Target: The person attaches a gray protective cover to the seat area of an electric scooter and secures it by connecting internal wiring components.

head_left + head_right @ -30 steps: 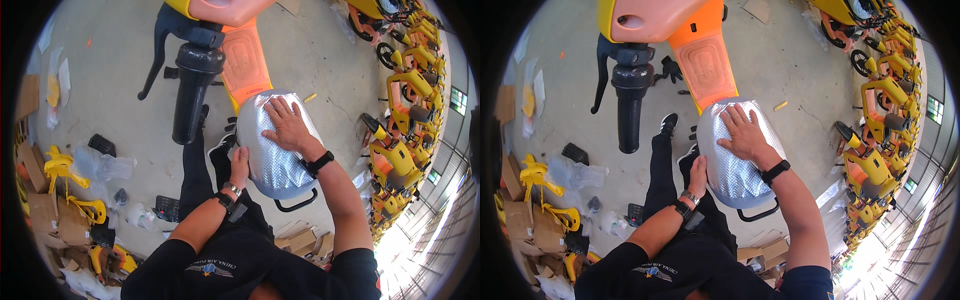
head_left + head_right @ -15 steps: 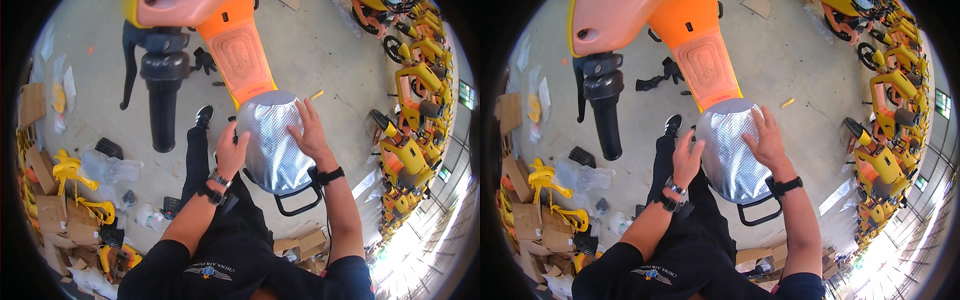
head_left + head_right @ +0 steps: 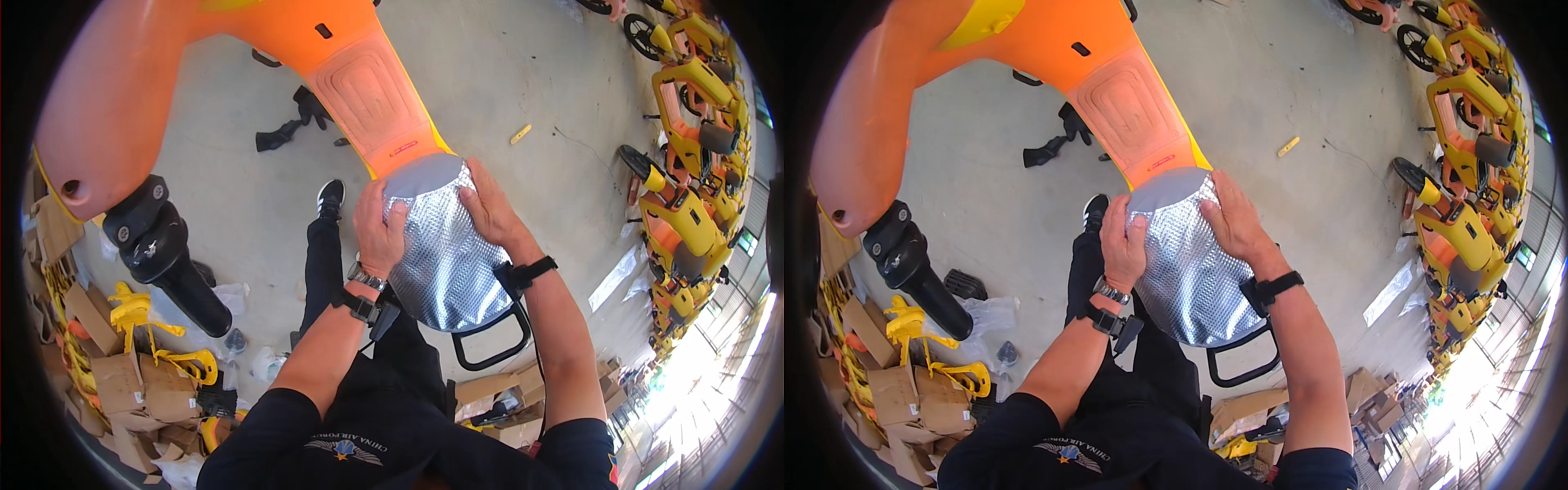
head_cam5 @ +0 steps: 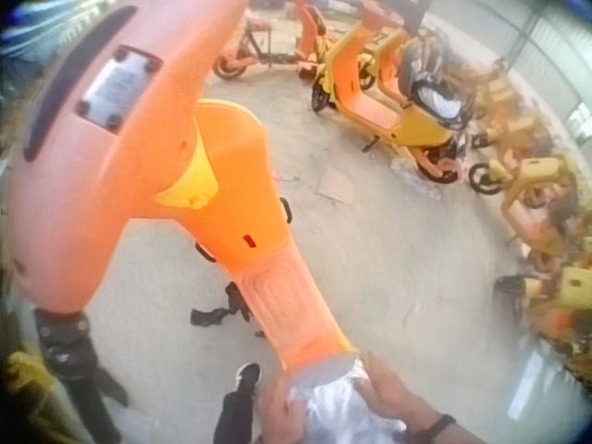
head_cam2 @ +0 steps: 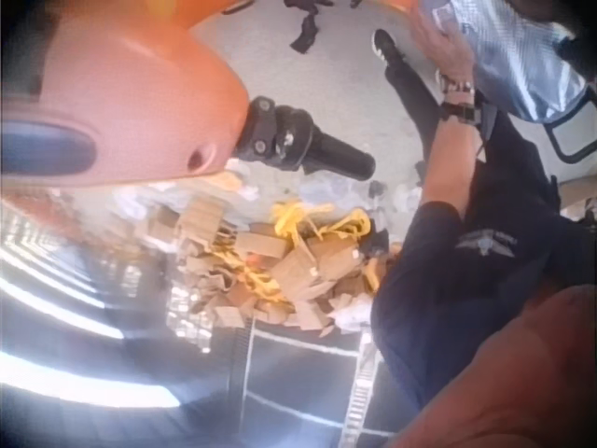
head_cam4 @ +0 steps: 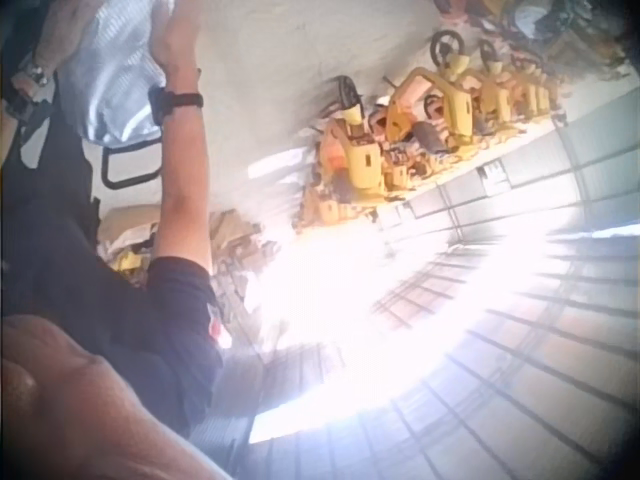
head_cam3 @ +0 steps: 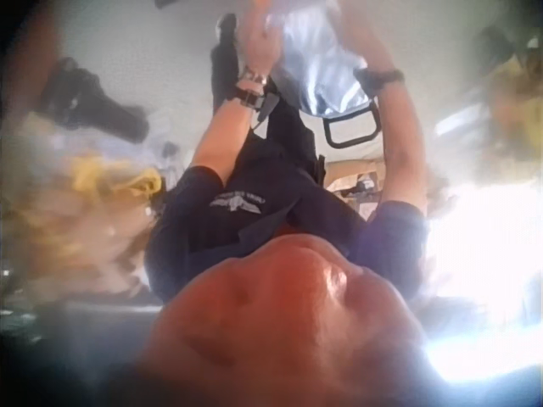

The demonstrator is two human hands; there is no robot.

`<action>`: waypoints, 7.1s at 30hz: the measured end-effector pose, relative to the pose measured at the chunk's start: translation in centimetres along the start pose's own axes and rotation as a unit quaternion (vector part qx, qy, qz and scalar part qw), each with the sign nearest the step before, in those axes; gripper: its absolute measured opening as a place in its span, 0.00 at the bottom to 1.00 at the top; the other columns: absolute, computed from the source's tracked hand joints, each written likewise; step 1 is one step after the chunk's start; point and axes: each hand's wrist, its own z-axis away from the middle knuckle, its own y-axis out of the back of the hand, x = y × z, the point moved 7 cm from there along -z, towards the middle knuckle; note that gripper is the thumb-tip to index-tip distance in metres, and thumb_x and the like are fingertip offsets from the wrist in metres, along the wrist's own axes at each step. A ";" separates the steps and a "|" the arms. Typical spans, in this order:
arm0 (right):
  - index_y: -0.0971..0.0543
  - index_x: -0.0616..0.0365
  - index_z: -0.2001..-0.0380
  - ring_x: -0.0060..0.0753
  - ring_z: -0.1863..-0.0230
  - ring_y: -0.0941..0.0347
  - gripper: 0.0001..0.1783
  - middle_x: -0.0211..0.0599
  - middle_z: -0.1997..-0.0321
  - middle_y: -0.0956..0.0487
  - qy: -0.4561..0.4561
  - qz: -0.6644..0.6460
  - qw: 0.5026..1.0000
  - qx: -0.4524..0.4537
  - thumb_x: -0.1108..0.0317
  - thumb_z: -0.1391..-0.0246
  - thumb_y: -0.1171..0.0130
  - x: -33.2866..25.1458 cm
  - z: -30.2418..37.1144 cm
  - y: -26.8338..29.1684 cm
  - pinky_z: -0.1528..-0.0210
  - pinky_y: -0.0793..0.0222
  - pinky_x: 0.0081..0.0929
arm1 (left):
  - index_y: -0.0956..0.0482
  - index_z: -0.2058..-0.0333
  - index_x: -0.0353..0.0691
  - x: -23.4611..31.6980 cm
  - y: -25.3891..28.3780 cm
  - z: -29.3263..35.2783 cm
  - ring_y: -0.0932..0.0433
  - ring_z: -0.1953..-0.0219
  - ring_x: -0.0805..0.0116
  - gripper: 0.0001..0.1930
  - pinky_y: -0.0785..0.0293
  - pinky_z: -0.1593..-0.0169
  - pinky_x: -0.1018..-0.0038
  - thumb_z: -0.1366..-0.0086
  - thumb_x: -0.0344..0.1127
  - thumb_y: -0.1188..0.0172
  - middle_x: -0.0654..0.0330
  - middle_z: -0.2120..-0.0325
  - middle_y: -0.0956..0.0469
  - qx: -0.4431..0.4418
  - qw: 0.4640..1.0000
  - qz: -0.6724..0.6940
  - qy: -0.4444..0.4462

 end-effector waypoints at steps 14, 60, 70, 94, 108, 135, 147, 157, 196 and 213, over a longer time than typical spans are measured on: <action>0.42 0.65 0.34 0.47 0.29 0.45 0.32 0.55 0.32 0.38 -0.115 -0.148 0.982 -0.010 0.56 0.34 0.56 2.2 2.2 1.9 0.30 0.52 0.32 | 0.26 0.53 0.34 -5.1 0.3 -0.2 0.28 0.49 0.54 0.16 0.33 0.43 0.67 0.38 0.32 0.40 0.51 0.55 0.26 -0.036 0.991 0.120 0.048; 0.34 0.44 0.38 0.51 0.33 0.44 0.34 0.42 0.34 0.36 0.130 0.297 0.945 0.041 0.38 0.42 0.52 -9.3 -2.2 -3.4 0.39 0.52 0.70 | 0.50 0.36 0.27 -1.1 -1.9 3.8 0.50 0.34 0.38 0.44 0.53 0.33 0.53 0.38 0.50 0.38 0.35 0.35 0.50 -0.031 0.999 0.019 -0.008; 0.43 0.43 0.31 0.44 0.24 0.61 0.43 0.34 0.25 0.50 0.162 0.293 0.941 -0.053 0.46 0.47 0.41 -5.0 8.3 -2.4 0.27 0.64 0.56 | 0.62 0.32 0.30 -1.9 -1.4 9.6 0.63 0.28 0.42 0.57 0.62 0.29 0.56 0.47 0.49 0.30 0.36 0.31 0.64 -0.104 0.994 -0.012 0.013; 0.45 0.62 0.35 0.46 0.35 0.40 0.54 0.51 0.39 0.33 0.008 -0.113 0.988 -0.108 0.51 0.59 0.27 5.1 14.7 1.9 0.33 0.46 0.38 | 0.49 0.34 0.31 -1.5 -3.5 20.3 0.29 0.46 0.66 0.46 0.33 0.42 0.72 0.44 0.38 0.30 0.51 0.42 0.33 0.010 0.938 0.292 0.187; 0.31 0.58 0.39 0.30 0.54 0.25 0.28 0.41 0.47 0.23 0.073 -0.169 0.980 0.076 0.58 0.39 0.44 -15.8 8.2 12.9 0.53 0.28 0.26 | 0.39 0.38 0.37 7.7 11.1 4.9 0.28 0.59 0.75 0.32 0.30 0.57 0.80 0.37 0.41 0.37 0.63 0.55 0.27 0.021 0.946 0.322 0.024; 0.30 0.61 0.41 0.29 0.56 0.26 0.28 0.40 0.50 0.23 -0.164 -0.440 0.879 0.087 0.67 0.45 0.41 -6.8 11.5 -6.6 0.58 0.27 0.26 | 0.28 0.52 0.26 0.6 8.6 2.4 0.21 0.74 0.59 0.43 0.29 0.70 0.68 0.37 0.71 0.56 0.46 0.58 0.21 -0.017 0.899 0.106 0.424; 0.28 0.68 0.47 0.46 0.47 0.26 0.24 0.53 0.50 0.24 -0.130 -0.490 0.828 0.238 0.68 0.46 0.42 -5.1 1.8 -2.6 0.44 0.32 0.33 | 0.21 0.60 0.34 6.1 6.6 2.2 0.19 0.72 0.70 0.11 0.26 0.69 0.78 0.34 0.36 0.44 0.57 0.64 0.18 -0.198 0.957 -0.027 0.212; 0.29 0.58 0.65 0.59 0.68 0.24 0.12 0.50 0.72 0.21 -0.099 -0.103 0.911 0.386 0.68 0.53 0.41 -2.4 -2.6 1.4 0.66 0.27 0.49 | 0.33 0.41 0.33 7.8 -4.5 -5.4 0.26 0.46 0.63 0.26 0.32 0.41 0.70 0.41 0.20 0.48 0.52 0.48 0.25 -0.246 0.965 0.073 -0.049; 0.22 0.62 0.69 0.30 0.73 0.28 0.05 0.37 0.76 0.23 -0.069 -0.219 0.923 0.308 0.72 0.50 0.41 1.0 0.1 2.9 0.67 0.31 0.30 | 0.22 0.69 0.40 11.7 -7.8 -3.8 0.28 0.62 0.48 0.07 0.26 0.61 0.61 0.49 0.26 0.43 0.55 0.59 0.27 -0.256 0.780 -0.364 -0.440; 0.22 0.57 0.68 0.47 0.69 0.26 0.06 0.45 0.72 0.22 -0.015 -0.230 0.915 0.331 0.70 0.51 0.40 1.5 -1.9 2.7 0.65 0.31 0.38 | 0.26 0.58 0.34 8.2 -7.3 -5.6 0.24 0.81 0.61 0.13 0.26 0.73 0.69 0.39 0.33 0.39 0.53 0.73 0.21 -0.428 0.879 -0.186 -0.098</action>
